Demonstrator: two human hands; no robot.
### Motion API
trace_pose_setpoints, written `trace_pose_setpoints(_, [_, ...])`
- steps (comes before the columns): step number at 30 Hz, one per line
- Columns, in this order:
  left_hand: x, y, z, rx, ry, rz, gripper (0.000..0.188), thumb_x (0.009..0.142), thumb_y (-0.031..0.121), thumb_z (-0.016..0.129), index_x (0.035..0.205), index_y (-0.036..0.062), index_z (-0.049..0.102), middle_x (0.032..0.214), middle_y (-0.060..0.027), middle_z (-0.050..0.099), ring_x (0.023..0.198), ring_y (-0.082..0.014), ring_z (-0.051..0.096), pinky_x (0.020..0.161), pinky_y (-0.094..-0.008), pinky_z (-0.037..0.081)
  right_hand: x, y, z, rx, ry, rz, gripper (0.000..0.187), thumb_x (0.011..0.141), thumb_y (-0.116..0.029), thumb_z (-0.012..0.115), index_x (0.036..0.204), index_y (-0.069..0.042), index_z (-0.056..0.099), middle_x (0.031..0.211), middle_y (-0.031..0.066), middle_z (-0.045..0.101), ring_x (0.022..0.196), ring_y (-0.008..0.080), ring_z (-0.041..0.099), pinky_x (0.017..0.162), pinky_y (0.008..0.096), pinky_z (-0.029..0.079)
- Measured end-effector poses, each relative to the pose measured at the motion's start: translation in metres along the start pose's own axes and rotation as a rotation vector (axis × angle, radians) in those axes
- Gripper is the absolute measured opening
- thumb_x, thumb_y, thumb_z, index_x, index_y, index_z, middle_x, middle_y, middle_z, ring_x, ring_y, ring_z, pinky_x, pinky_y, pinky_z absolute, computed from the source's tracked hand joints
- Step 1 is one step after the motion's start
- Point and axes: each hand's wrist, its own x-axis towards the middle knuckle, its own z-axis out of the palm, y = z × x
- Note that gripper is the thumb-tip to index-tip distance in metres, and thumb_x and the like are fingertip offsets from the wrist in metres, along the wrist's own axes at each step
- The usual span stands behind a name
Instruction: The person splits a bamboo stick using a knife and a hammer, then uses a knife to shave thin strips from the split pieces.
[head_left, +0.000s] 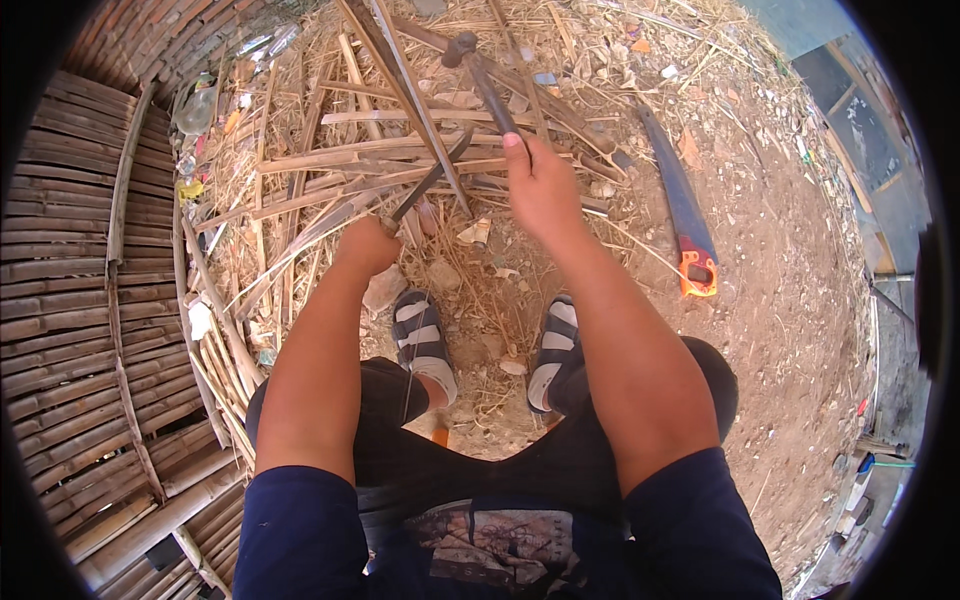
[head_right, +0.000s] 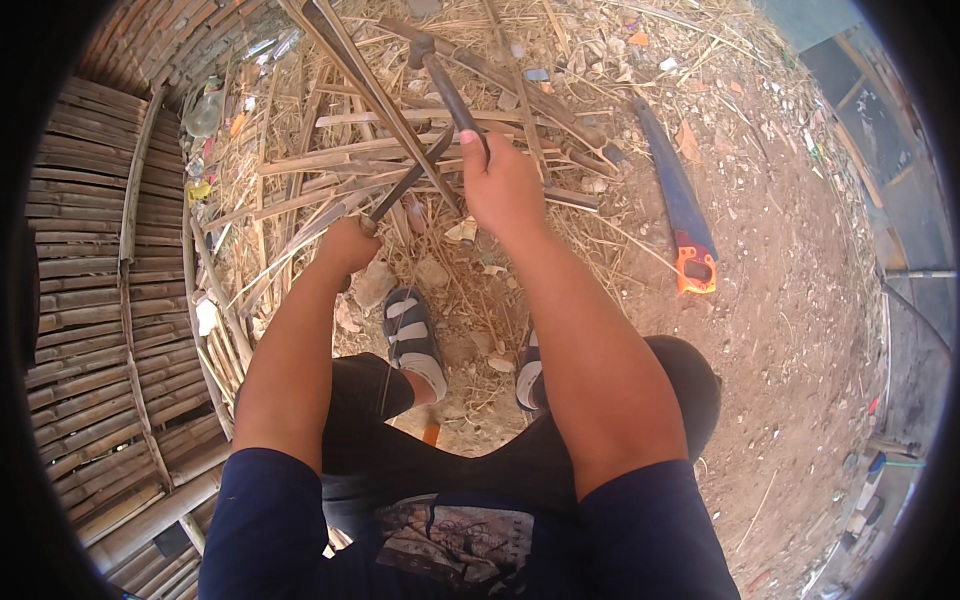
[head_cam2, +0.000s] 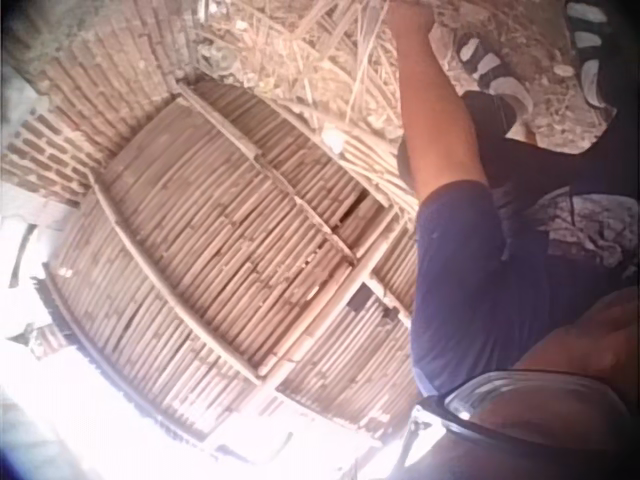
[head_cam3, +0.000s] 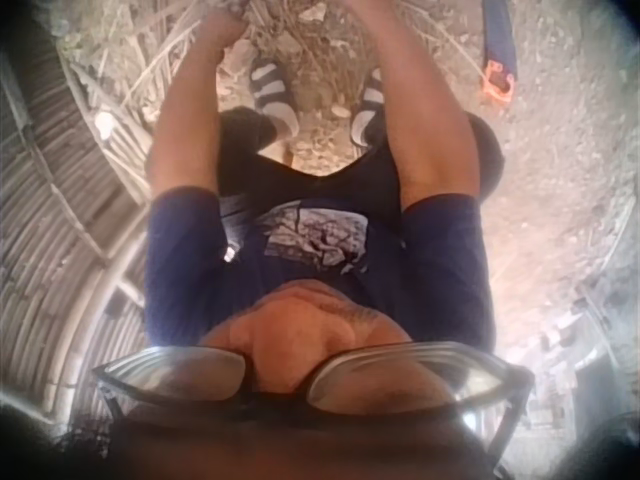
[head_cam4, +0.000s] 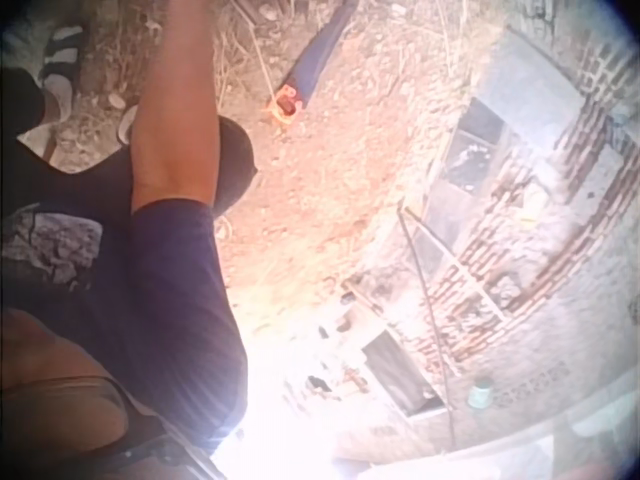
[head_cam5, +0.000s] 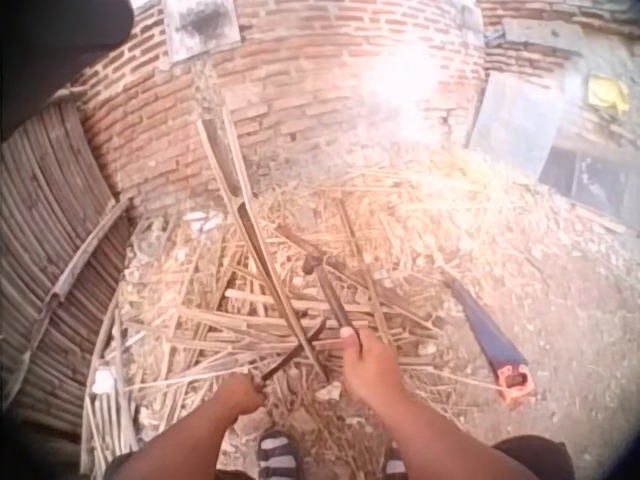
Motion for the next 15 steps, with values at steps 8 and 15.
trace_pose_setpoints(8, [-0.007,-0.011,0.002,-0.055,-0.028,-0.082,0.045,0.080,0.035,0.072,0.108,0.0003,0.067,0.104,-0.0227,0.069,0.101,-0.0378,0.066,0.087,-0.0439,0.053,-0.028,0.082,0.040,-0.647,-0.703,0.233,0.058,0.103,-0.047,0.038,0.109,0.003,0.067,0.108,0.0275,0.066,0.105,0.0433,0.063,0.090,0.0497,0.049])
trace_pose_setpoints(15, [-0.005,0.001,-0.001,-0.017,-0.008,-0.005,0.039,0.081,0.032,0.070,0.105,0.0001,0.068,0.104,-0.0219,0.070,0.101,-0.0370,0.066,0.088,-0.0427,0.054,0.001,0.108,0.024,-0.447,-0.490,0.405,0.058,0.101,-0.046,0.039,0.119,0.003,0.063,0.123,0.0283,0.061,0.114,0.0453,0.058,0.099,0.0509,0.044])
